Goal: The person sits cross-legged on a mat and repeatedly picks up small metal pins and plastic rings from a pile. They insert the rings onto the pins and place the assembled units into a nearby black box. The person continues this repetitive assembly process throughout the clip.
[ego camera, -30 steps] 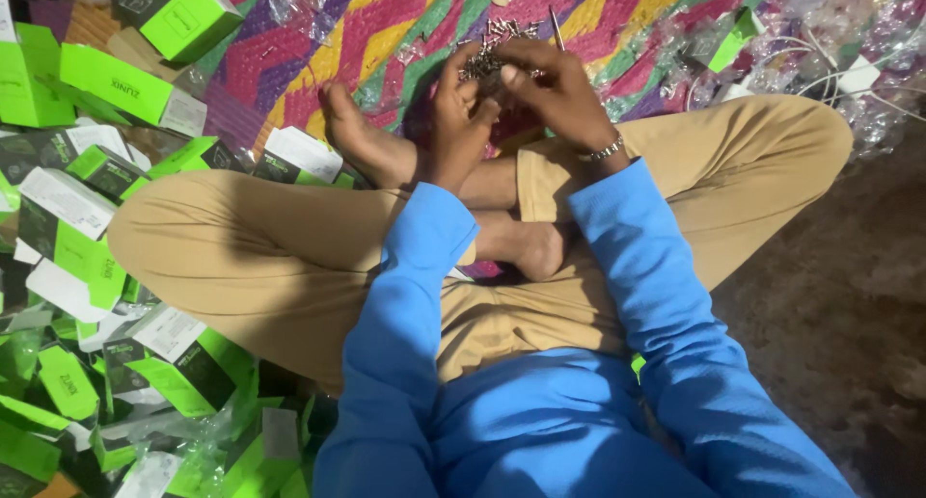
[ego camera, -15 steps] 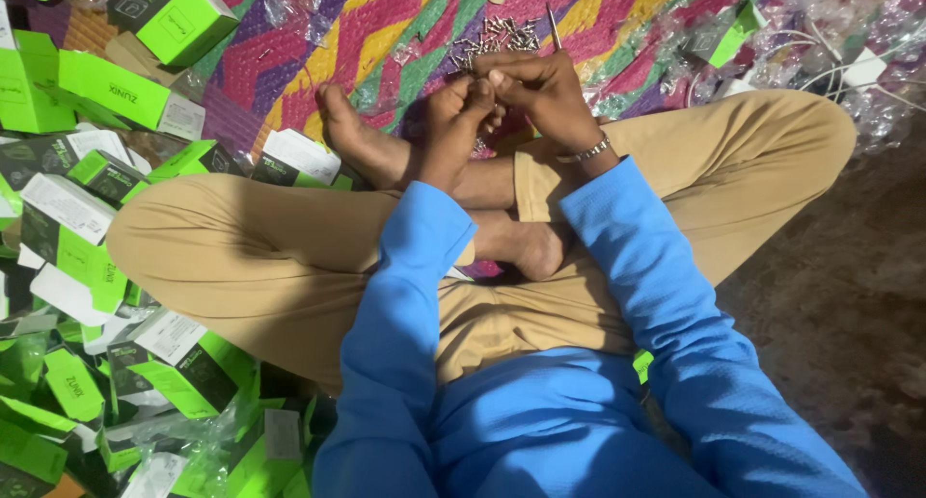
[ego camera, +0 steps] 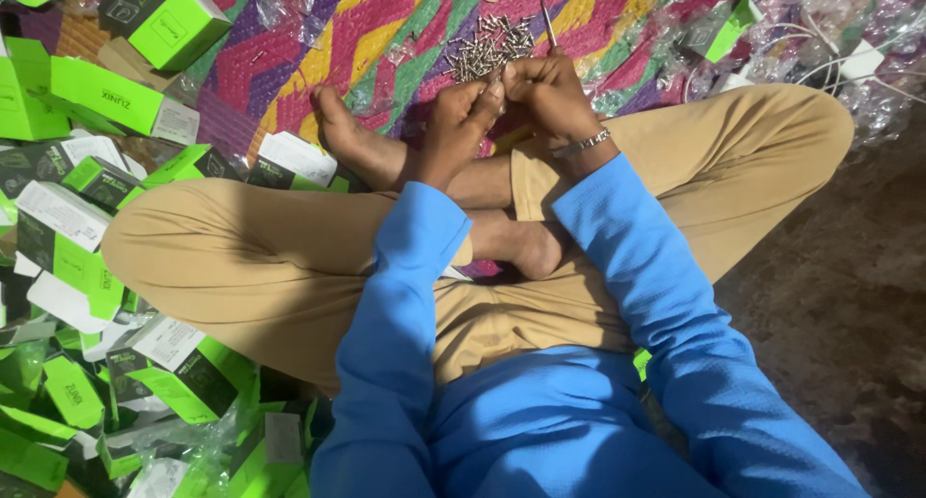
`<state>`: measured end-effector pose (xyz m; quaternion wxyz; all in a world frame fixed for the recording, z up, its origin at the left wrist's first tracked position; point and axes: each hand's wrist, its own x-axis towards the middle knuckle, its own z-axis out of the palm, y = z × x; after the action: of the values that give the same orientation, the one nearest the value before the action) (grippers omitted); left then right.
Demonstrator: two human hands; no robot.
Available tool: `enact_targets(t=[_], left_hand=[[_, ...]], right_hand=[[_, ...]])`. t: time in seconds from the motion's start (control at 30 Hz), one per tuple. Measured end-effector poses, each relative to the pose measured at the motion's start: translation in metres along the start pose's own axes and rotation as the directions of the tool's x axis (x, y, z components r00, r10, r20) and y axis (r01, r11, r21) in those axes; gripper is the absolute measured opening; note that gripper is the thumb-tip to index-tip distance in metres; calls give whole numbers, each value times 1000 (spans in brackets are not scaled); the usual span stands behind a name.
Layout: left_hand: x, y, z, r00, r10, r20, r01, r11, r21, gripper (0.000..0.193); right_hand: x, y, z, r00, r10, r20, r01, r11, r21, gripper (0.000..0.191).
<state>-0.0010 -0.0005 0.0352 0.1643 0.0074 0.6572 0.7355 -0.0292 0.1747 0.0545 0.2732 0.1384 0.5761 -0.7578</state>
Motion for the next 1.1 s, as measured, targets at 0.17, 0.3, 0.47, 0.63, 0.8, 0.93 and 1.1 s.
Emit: enact_targets(t=[0.17, 0.3, 0.47, 0.63, 0.8, 0.93, 1.1], left_hand=[[-1, 0, -1, 996, -33, 77, 45, 987, -155, 33], [1, 0, -4, 992, -42, 123, 64, 981, -183, 31], [-1, -5, -8, 986, -15, 164, 36, 991, -128, 36], [-17, -22, 10, 928, -56, 370, 116, 983, -141, 30], [-1, -28, 11, 996, -82, -40, 73, 980, -183, 35], [-3, -13, 6, 987, -66, -147, 64, 998, -16, 29], [-5, 6, 6, 968, -8, -250, 20, 999, 48, 23]], right_hand=[[1, -3, -5, 995, 53, 83, -62, 993, 103, 23], [2, 2, -7, 996, 61, 58, -64, 996, 60, 26], [7, 8, -13, 999, -34, -38, 39, 991, 130, 24], [28, -16, -35, 906, -74, -417, 152, 976, 155, 29], [27, -14, -27, 948, -221, -230, 220, 975, -28, 30], [22, -16, -26, 947, -235, -217, 243, 970, 9, 31], [17, -21, -33, 932, -253, -258, 281, 957, 76, 23]])
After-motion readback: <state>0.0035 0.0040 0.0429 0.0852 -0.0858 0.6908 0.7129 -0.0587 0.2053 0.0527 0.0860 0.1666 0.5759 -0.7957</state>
